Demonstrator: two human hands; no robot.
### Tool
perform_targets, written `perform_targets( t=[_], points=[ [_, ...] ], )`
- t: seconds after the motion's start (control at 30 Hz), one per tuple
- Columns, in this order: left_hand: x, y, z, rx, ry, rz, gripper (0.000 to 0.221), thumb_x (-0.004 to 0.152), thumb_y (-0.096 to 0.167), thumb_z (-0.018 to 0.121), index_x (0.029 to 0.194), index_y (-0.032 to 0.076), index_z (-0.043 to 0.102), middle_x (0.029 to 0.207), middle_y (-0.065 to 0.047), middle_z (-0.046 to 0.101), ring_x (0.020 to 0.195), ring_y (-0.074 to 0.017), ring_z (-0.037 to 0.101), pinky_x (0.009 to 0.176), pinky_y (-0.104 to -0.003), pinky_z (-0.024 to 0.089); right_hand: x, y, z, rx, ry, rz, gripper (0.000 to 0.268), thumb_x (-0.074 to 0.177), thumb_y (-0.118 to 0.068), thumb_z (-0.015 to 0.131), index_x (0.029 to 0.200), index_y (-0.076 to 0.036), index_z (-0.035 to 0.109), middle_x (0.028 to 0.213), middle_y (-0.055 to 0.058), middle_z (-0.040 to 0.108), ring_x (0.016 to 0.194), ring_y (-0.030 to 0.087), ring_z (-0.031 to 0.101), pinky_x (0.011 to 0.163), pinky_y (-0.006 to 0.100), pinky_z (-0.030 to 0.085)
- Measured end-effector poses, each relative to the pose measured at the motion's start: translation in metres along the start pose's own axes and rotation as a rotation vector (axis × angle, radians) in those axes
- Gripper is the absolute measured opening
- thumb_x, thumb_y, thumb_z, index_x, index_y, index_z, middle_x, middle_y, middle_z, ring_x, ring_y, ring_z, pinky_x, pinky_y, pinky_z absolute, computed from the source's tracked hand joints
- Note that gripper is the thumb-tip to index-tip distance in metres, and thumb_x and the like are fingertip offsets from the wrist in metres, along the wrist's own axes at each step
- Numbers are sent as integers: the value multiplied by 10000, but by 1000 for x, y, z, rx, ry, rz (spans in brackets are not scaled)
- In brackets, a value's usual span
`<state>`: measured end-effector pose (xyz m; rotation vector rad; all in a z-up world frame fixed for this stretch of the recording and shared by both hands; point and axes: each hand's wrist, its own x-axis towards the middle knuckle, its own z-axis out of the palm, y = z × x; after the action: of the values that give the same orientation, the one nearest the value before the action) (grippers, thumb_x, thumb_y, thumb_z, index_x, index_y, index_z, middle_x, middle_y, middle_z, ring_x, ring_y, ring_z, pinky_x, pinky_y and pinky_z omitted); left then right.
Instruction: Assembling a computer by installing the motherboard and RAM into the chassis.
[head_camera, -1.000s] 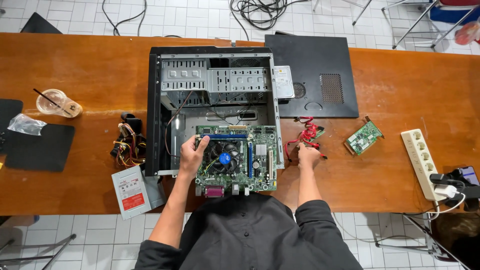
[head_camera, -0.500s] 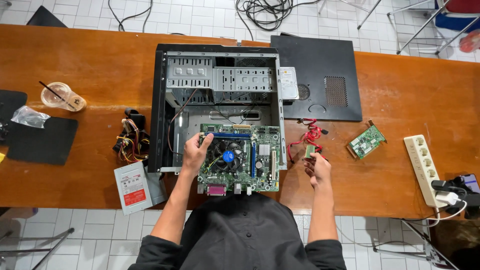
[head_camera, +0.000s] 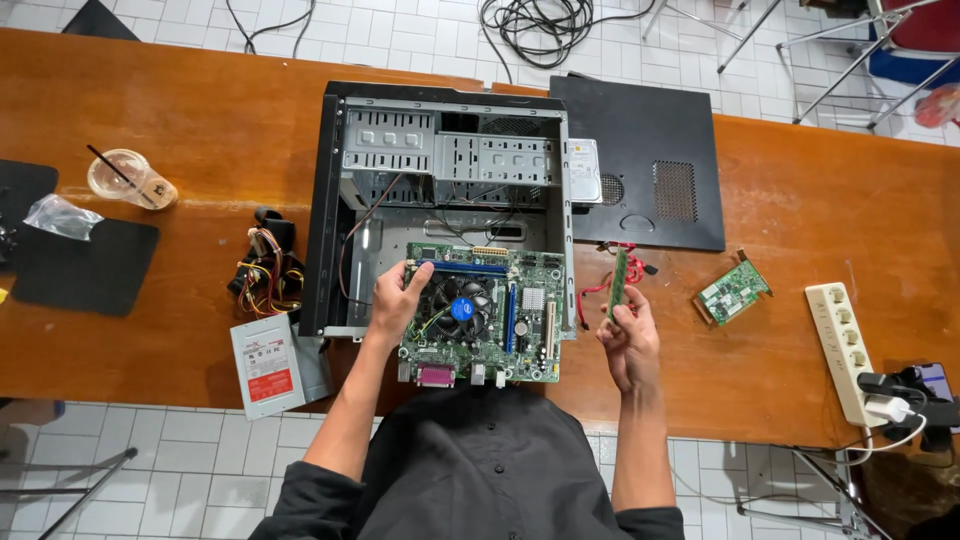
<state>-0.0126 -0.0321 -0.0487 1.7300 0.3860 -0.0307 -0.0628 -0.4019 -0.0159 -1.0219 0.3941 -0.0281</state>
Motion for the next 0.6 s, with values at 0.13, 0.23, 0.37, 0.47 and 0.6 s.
perform_targets(
  t=[0.13, 0.23, 0.37, 0.47, 0.6],
  points=[
    [1, -2, 0, 18, -6, 13, 423, 930, 472, 720, 724, 113, 635, 559, -44, 491, 600, -154, 457, 571, -331, 413, 13, 4, 17, -41, -96, -68, 367, 973, -73, 645, 1310, -144, 518, 968, 136, 674, 651, 109, 582, 595, 201, 471],
    [3, -7, 1, 15, -5, 19, 433, 935, 477, 716, 720, 113, 618, 556, -34, 473, 592, -148, 445, 560, -325, 404, 28, 14, 15, -117, -195, -60, 345, 949, -69, 688, 1273, -104, 578, 928, 169, 707, 606, 151, 602, 550, 234, 488],
    [5, -12, 2, 21, -11, 29, 438, 942, 487, 713, 737, 106, 642, 552, -45, 495, 583, -150, 460, 567, -331, 419, 35, 17, 23, -164, -277, -21, 304, 961, -90, 677, 1259, -43, 635, 886, 166, 702, 568, 157, 594, 517, 235, 466],
    [6, -16, 1, 29, -16, 26, 423, 937, 485, 716, 770, 99, 674, 565, -55, 523, 604, -153, 484, 588, -343, 442, 33, 15, 39, -178, -299, -8, 282, 965, -91, 676, 1241, -35, 654, 866, 148, 688, 589, 163, 605, 540, 241, 476],
    [6, -15, 1, 32, -21, 36, 409, 934, 483, 720, 785, 103, 689, 577, -62, 537, 618, -154, 503, 598, -347, 457, 31, -1, 68, -275, -330, 1, 208, 991, -82, 652, 1177, -3, 698, 836, 128, 672, 617, 186, 653, 551, 244, 510]
  ],
)
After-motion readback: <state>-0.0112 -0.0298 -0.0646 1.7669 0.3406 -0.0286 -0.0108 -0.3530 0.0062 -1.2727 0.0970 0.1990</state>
